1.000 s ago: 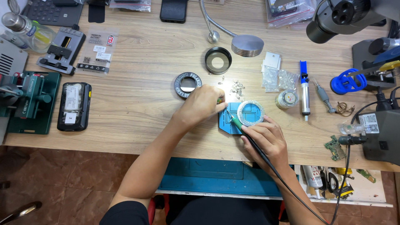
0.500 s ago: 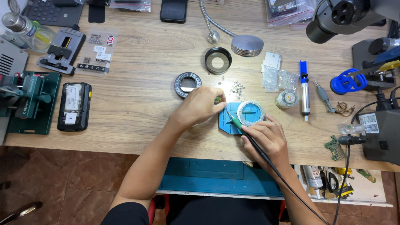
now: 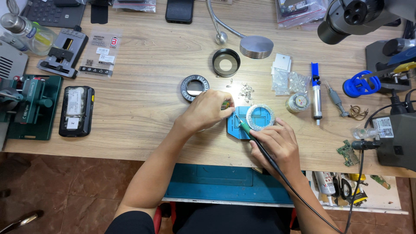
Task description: The person uses a soldering iron to apply solder to a circular LED ring held in a blue fixture. They feed solder wire into the joints while rotating the ring to access different sections.
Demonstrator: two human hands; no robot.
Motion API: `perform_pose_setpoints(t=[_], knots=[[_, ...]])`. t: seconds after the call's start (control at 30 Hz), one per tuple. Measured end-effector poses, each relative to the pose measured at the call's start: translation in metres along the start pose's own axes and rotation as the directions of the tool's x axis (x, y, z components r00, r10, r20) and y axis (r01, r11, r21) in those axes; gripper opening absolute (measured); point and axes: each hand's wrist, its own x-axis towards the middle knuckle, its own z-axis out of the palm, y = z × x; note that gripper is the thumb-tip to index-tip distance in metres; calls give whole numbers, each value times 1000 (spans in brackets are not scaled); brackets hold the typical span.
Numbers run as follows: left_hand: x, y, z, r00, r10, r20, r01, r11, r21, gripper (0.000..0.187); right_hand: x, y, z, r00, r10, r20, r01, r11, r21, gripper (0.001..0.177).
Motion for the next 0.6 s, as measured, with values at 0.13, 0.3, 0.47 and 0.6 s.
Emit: perform_pose_setpoints(t=[0.13, 0.3, 0.47, 0.6], knots=[[0, 0, 1, 1000, -4, -3, 3, 1000, -18, 13, 2, -7, -5, 999, 46, 3, -46, 999, 14, 22], [-4, 0, -1, 1000, 8, -3, -9, 999, -32, 16, -13, -9, -1, 793, 608, -26, -517, 695, 500, 17], [-2, -10, 10, 999, 15, -39, -18, 997, -73, 18, -18, -18, 12, 756, 652, -49, -576, 700, 423, 25], [-4, -9, 10, 999, -11, -50, 7, 997, -82, 21, -25, -16, 26, 870, 439, -226, -390, 892, 230, 22]])
